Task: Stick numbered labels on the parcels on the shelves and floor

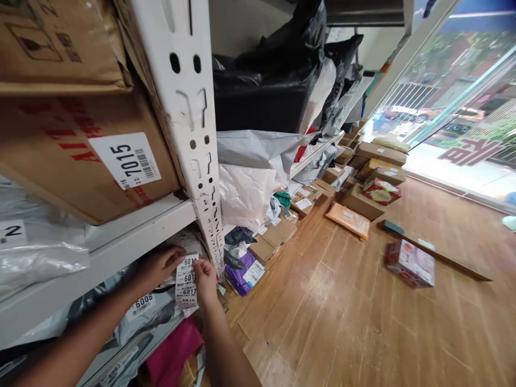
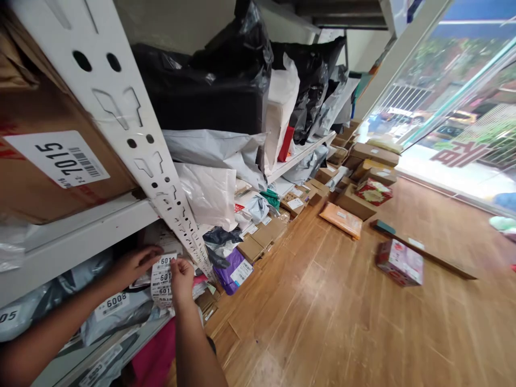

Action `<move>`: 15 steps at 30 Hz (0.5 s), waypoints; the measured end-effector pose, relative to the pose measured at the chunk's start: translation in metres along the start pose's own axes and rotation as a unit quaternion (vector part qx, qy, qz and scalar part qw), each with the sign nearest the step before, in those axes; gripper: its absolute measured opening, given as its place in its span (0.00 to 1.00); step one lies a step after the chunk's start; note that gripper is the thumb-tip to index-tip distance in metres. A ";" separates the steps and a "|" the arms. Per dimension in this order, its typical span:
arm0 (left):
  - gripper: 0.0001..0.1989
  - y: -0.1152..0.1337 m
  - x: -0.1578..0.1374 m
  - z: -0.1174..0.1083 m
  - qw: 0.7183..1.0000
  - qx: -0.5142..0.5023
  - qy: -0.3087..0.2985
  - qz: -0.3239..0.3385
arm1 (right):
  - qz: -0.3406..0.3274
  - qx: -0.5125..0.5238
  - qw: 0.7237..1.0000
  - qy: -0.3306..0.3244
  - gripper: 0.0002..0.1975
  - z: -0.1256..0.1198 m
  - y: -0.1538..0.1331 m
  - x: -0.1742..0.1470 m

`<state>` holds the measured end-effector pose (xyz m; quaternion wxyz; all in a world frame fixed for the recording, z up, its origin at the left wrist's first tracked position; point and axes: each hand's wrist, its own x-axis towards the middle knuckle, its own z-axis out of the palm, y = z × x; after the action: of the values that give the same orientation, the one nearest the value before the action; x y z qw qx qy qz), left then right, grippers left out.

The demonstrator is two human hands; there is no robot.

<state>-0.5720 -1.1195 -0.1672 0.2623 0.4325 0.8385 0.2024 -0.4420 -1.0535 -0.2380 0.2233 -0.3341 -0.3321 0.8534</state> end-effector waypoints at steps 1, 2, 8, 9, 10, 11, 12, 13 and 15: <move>0.19 0.003 0.003 0.000 1.000 0.019 -0.019 0.008 | -0.002 -0.001 1.000 0.001 0.25 0.001 0.000 0.001; 0.18 0.005 0.005 0.000 0.999 0.038 -0.033 0.015 | -0.005 -0.003 1.000 0.003 0.26 0.002 0.001 0.002; 0.16 0.009 0.008 0.000 0.993 0.110 -0.033 0.036 | -0.020 -0.027 0.999 0.023 0.27 0.007 0.008 0.007; 0.15 0.008 0.008 0.001 0.991 0.123 -0.032 0.039 | -0.024 -0.032 0.999 0.033 0.27 0.007 0.010 0.007; 0.14 0.008 0.008 0.002 0.989 0.135 -0.031 0.042 | -0.027 -0.039 0.998 0.044 0.27 0.008 0.011 0.008; 0.13 0.007 0.008 0.003 0.988 0.148 -0.030 0.045 | -0.029 -0.046 0.997 0.057 0.27 0.009 0.013 0.009; 0.12 0.007 0.008 0.005 0.985 0.162 -0.028 0.046 | -0.030 -0.054 0.996 0.071 0.27 0.010 0.014 0.010; 0.12 0.007 0.008 0.006 0.982 0.179 -0.026 0.046 | -0.030 -0.063 0.994 0.084 0.27 0.011 0.015 0.011; 0.11 0.009 0.007 0.010 0.975 0.217 -0.021 0.042 | -0.025 -0.078 0.992 0.101 0.27 0.012 0.016 0.012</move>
<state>-0.5641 -1.1082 -0.1716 0.1713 0.5177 0.8381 0.0173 -0.4611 -1.0625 -0.2480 0.2503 -0.4264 -0.3814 0.7811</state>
